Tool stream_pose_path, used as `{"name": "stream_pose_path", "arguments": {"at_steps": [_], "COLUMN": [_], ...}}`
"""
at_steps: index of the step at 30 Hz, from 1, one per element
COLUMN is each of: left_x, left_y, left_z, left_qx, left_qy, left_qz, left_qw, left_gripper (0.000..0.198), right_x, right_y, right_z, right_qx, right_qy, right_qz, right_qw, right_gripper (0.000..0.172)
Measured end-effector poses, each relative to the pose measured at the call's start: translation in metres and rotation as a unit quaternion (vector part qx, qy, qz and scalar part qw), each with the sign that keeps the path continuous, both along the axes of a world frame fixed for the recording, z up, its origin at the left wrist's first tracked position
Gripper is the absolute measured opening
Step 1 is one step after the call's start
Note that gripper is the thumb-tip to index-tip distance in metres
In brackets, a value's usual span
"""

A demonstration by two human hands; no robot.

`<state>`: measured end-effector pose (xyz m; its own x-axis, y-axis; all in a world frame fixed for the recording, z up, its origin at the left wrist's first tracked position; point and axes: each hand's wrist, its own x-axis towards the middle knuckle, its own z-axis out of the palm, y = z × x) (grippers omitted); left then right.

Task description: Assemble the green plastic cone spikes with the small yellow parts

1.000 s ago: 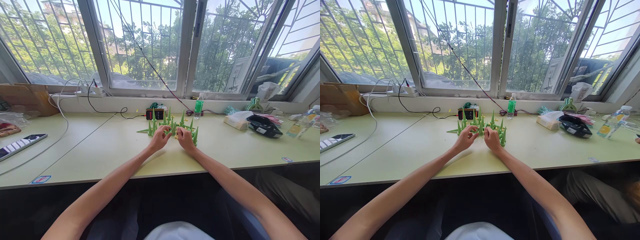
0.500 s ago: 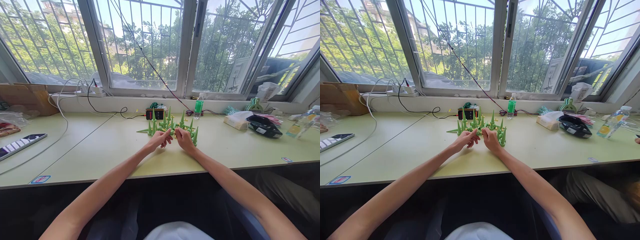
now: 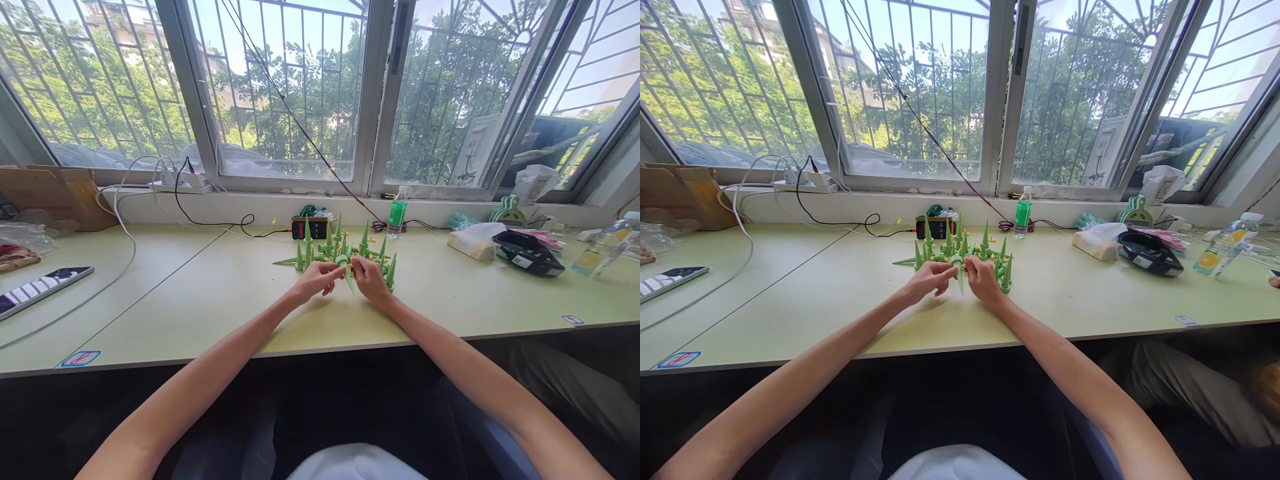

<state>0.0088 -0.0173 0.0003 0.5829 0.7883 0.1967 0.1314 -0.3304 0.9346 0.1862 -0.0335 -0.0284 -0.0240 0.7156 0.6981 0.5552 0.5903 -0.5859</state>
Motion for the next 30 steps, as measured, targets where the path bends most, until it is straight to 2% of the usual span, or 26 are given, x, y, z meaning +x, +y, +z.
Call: {"name": "stream_pose_path", "arguments": {"at_steps": [7, 12, 21, 25, 30], "left_x": [0.0, 0.002, 0.001, 0.004, 0.006], "left_y": [-0.002, 0.003, 0.007, 0.006, 0.007], "left_z": [0.0, -0.005, -0.007, -0.008, -0.009], "left_qx": [0.11, 0.204, 0.308, 0.28, 0.138], "left_qy": [0.012, 0.014, 0.065, 0.064, 0.029], "left_qz": [0.031, 0.058, 0.089, 0.11, 0.119], "left_qw": [0.993, 0.977, 0.945, 0.952, 0.983], "left_gripper": [0.041, 0.04, 0.035, 0.036, 0.043], "right_x": [0.001, 0.0, -0.002, -0.003, -0.002], "right_y": [0.0, -0.001, 0.0, -0.001, -0.002], "right_z": [-0.001, 0.001, 0.001, 0.001, 0.002], "right_qx": [-0.005, 0.0, 0.015, 0.02, 0.029], "right_qy": [-0.009, -0.018, -0.031, -0.028, -0.008], "right_qz": [0.015, 0.009, -0.007, -0.017, -0.042], "right_qw": [1.0, 1.0, 0.999, 0.999, 0.999], "right_gripper": [0.042, 0.043, 0.043, 0.042, 0.041]}}
